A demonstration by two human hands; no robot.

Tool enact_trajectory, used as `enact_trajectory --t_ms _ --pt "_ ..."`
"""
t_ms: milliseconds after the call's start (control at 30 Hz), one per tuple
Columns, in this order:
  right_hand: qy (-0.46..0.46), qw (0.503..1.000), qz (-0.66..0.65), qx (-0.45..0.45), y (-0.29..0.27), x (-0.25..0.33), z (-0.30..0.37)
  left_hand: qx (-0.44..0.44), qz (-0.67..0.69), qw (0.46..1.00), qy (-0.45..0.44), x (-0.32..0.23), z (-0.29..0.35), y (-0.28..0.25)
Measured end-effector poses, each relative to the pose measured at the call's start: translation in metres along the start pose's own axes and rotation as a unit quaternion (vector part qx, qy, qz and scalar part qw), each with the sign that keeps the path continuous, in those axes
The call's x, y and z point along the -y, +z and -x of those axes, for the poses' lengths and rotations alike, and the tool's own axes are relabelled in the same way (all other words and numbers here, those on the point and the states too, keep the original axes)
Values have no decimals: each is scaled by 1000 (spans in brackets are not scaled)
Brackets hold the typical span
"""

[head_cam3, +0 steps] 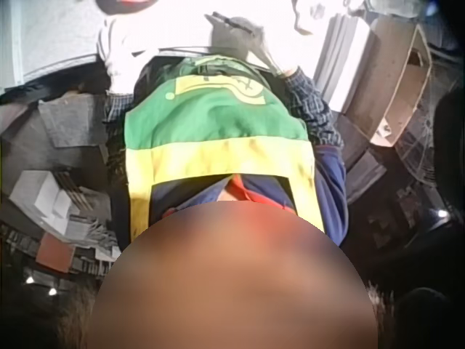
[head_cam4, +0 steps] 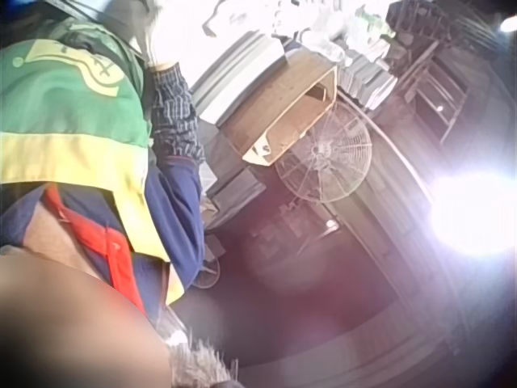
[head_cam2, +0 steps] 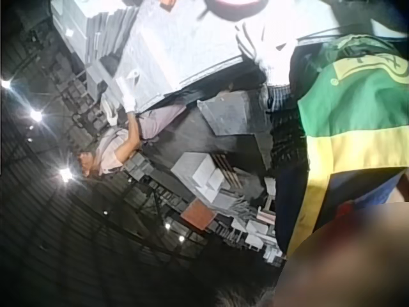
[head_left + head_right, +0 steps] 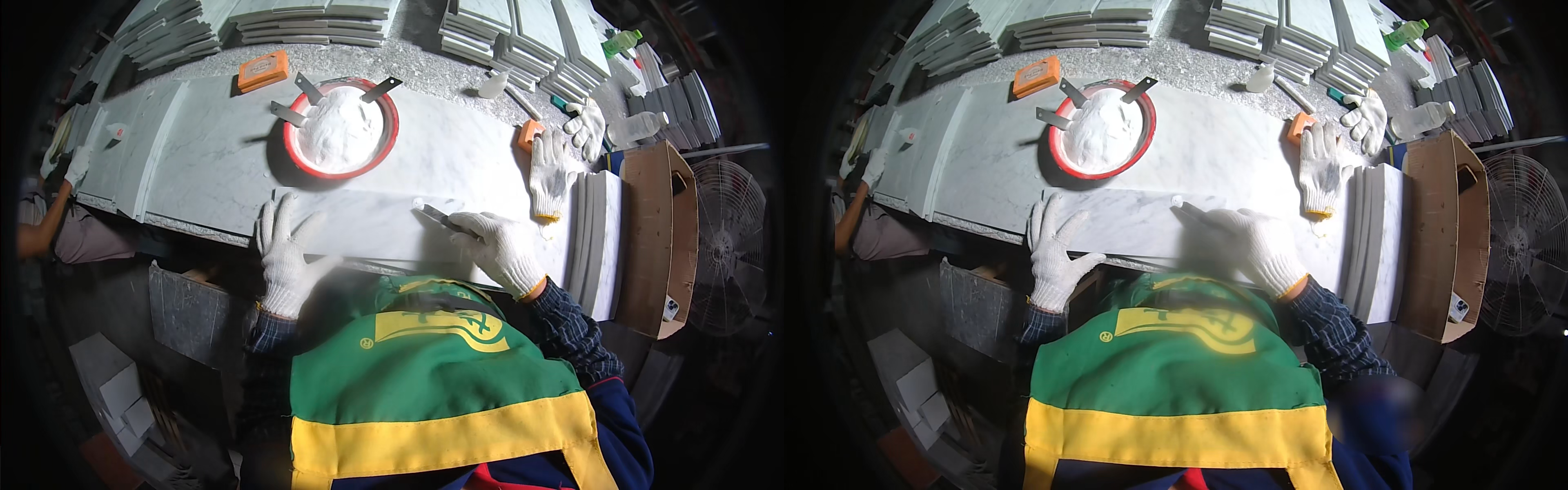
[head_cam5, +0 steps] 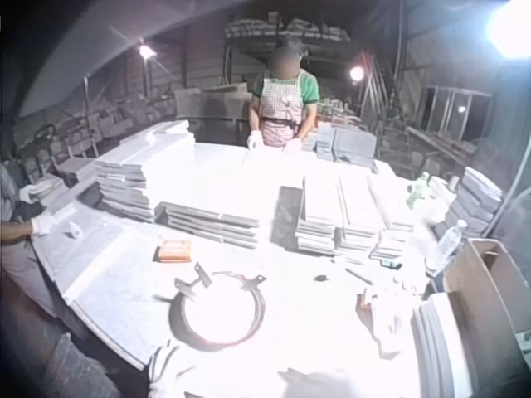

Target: The person repeatedly scrapes the surface of rectangular white tiles with a small metal scraper, then stacks the tiles. The person handles tiles one at a time, scraping each side and placing them into a growing stack on the table.

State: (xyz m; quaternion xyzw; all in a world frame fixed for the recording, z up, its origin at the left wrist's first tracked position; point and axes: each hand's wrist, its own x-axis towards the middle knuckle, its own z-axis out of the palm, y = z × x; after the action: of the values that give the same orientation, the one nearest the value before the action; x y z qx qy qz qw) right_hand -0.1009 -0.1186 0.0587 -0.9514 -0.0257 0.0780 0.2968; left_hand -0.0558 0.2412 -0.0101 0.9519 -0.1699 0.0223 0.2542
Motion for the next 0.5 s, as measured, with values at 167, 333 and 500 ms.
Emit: enact_trajectory --t_ms 167,333,500 --pt "-13 999 -31 -2 1 3 -5 3 -7 1000 -1 1 0 0" --pt "14 999 -15 47 -8 8 -5 -3 -20 1000 -2 -2 -2 -1" --pt "0 1000 -20 21 -11 6 -3 -5 0 1000 -3 -5 -2 -2"
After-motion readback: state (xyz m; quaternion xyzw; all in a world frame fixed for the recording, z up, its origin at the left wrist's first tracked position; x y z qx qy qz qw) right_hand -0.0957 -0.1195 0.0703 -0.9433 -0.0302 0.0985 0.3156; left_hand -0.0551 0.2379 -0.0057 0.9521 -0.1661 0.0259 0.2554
